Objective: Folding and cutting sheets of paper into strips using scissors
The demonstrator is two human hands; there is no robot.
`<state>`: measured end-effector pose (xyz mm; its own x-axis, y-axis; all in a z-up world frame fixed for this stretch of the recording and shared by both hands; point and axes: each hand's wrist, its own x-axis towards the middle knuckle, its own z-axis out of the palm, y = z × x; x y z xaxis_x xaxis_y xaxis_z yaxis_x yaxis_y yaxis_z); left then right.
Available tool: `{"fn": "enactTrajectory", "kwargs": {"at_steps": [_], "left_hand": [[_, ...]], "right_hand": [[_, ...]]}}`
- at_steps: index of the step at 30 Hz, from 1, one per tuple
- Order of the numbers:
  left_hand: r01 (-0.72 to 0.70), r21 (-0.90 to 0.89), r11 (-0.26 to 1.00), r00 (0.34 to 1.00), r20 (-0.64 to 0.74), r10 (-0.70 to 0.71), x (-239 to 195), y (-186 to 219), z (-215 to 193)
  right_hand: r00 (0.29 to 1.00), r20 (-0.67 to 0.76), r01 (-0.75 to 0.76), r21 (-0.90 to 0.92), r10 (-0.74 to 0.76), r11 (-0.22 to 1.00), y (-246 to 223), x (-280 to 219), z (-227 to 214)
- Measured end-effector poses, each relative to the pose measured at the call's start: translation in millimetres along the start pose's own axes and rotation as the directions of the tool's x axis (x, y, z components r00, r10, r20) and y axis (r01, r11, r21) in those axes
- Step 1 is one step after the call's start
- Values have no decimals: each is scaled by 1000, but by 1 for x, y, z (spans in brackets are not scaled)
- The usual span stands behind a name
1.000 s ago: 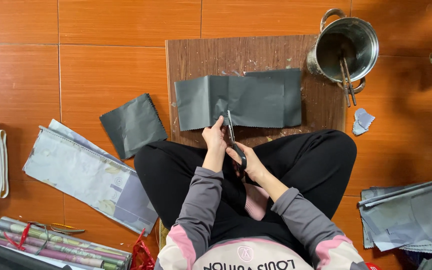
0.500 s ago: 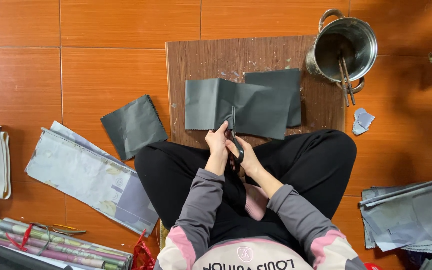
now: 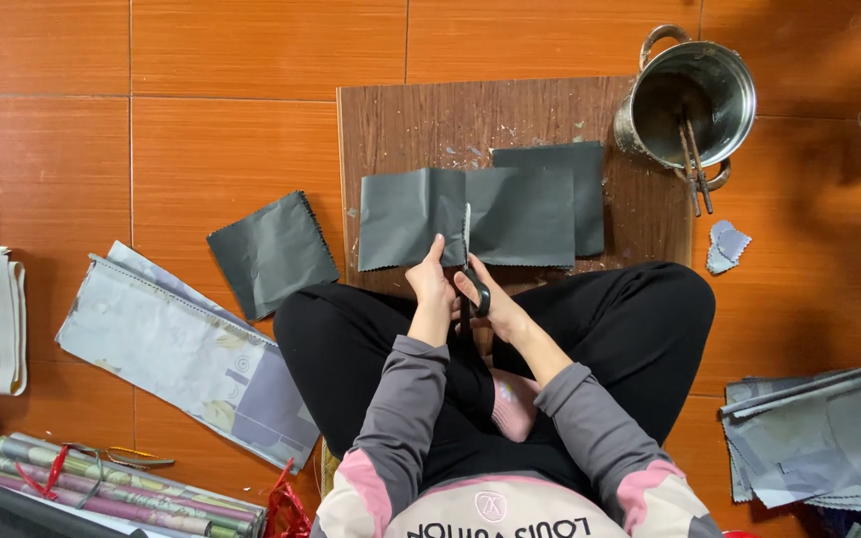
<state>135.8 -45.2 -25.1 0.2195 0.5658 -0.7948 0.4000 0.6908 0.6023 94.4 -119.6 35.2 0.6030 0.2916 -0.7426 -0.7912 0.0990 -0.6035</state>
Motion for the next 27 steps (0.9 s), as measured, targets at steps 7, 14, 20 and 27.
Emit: {"fn": "enactTrajectory", "kwargs": {"at_steps": [7, 14, 20, 27], "left_hand": [[-4, -11, 1000, 999, -34, 4, -1, 5, -7], [-75, -1, 997, 997, 20, 75, 52, -30, -13], [-18, -3, 1000, 1000, -24, 18, -7, 14, -12], [-32, -39, 999, 999, 32, 33, 46, -23, -10]], "right_hand": [[994, -3, 110, -39, -110, 993, 31, 40, -9], [932, -59, 348, -139, -358, 927, 16, 20, 8], [983, -75, 169, -7, -169, 986, 16, 27, -5], [937, -85, 330, -115, -340, 937, 53, 81, -21]]}}
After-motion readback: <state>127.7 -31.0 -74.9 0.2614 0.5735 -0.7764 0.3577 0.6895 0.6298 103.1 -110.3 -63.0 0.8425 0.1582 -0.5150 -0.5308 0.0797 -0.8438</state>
